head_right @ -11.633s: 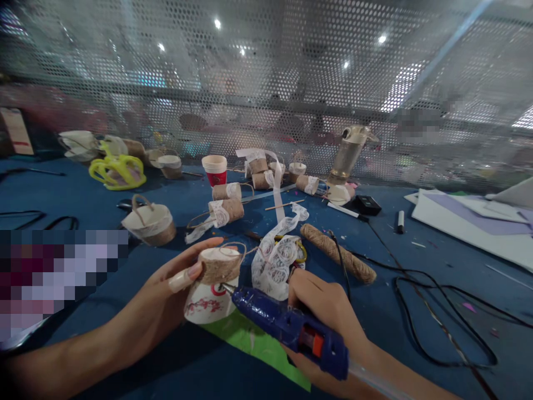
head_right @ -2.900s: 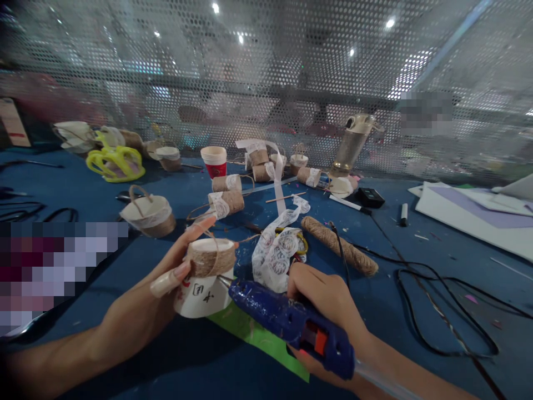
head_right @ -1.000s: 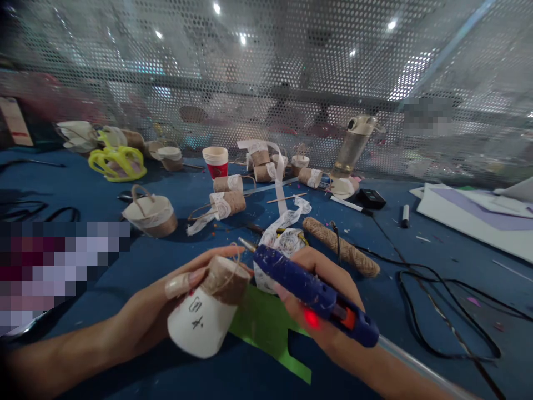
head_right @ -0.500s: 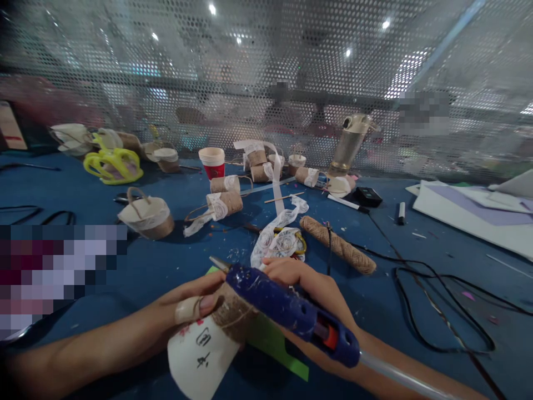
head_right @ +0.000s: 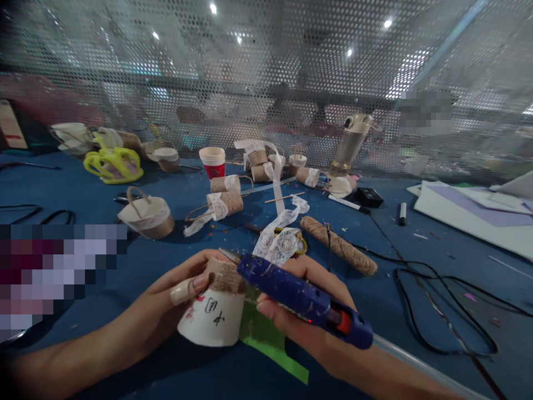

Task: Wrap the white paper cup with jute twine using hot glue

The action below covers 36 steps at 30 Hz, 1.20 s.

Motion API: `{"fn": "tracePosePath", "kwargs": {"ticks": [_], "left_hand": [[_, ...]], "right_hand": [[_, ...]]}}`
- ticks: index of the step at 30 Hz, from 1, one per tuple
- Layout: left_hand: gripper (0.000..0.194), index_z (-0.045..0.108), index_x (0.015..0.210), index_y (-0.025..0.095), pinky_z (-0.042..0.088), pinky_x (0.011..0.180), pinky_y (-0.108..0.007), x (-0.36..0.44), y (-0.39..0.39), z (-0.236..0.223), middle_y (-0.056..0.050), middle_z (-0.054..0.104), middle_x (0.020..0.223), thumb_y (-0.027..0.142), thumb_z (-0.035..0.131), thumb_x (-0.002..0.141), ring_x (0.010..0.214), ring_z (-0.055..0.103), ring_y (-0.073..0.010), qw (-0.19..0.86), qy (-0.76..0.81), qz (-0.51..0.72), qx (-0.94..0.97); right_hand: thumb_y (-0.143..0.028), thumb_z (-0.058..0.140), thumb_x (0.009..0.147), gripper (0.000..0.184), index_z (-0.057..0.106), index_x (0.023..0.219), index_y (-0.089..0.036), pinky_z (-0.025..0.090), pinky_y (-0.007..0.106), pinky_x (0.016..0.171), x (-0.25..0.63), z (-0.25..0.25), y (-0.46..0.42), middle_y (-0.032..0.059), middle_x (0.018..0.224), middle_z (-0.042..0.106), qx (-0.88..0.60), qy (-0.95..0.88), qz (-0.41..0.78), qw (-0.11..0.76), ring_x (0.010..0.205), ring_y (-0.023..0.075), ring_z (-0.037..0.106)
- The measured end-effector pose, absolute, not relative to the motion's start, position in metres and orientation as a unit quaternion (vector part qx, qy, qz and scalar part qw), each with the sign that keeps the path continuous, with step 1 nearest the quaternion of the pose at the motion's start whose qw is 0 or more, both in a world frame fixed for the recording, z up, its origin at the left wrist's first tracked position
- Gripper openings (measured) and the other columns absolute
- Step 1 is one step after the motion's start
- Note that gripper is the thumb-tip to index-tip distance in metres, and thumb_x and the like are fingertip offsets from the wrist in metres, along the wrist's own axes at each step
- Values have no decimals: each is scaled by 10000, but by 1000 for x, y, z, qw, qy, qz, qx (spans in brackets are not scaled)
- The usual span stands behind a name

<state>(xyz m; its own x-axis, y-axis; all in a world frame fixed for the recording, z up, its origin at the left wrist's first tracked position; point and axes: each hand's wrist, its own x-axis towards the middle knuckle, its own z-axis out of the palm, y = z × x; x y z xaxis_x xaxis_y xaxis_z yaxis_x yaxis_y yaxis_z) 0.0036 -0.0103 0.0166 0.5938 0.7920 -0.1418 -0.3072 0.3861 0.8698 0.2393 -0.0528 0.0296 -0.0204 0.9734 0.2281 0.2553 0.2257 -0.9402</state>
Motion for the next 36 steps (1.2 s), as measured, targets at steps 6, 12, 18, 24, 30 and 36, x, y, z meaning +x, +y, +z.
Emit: {"fn": "tracePosePath", "kwargs": {"ticks": [6, 12, 18, 24, 30, 36], "left_hand": [[233, 640, 1143, 239, 489, 795, -289, 0, -12, 12, -61, 681, 1101, 338, 635, 932, 964, 638, -198, 778, 286, 359, 429], [206, 649, 1127, 250, 491, 773, -262, 0, -12, 8, -39, 675, 1076, 313, 644, 931, 940, 635, -174, 783, 278, 366, 419], [172, 685, 1089, 254, 511, 764, -233, 1, -12, 11, -24, 673, 1069, 292, 661, 923, 933, 637, -156, 786, 254, 374, 420], [172, 702, 1081, 267, 520, 772, -232, 3, -13, 15, -23, 687, 1060, 281, 676, 912, 928, 646, -154, 786, 245, 378, 423], [177, 694, 1090, 275, 512, 788, -245, 2, -14, 13, -20, 664, 1101, 284, 671, 916, 959, 632, -162, 783, 228, 378, 438], [159, 671, 1088, 291, 488, 791, -250, 4, -14, 16, -5, 645, 1111, 309, 648, 932, 966, 614, -157, 771, 221, 374, 466]], "right_hand": [[-325, 822, 767, 148, 682, 790, -282, 514, 224, 554, 243, 31, -47, -42, 741, 722, -499, -614, 409, 454, 589, 130, 640], [-329, 809, 778, 140, 682, 788, -270, 515, 199, 572, 245, 27, -45, -41, 761, 695, -499, -635, 400, 433, 639, 128, 646], [-339, 809, 774, 146, 683, 787, -267, 487, 205, 564, 245, 27, -44, -51, 738, 675, -509, -627, 409, 424, 608, 119, 615], [-335, 775, 800, 141, 672, 785, -239, 481, 229, 594, 242, 32, -46, -33, 749, 668, -521, -613, 426, 414, 647, 140, 604], [-342, 769, 809, 158, 658, 790, -232, 480, 238, 595, 242, 32, -47, -28, 753, 653, -512, -621, 427, 412, 654, 146, 597], [-353, 759, 828, 164, 650, 826, -229, 475, 241, 612, 244, 30, -47, -25, 793, 639, -506, -620, 438, 410, 681, 145, 586]]}}
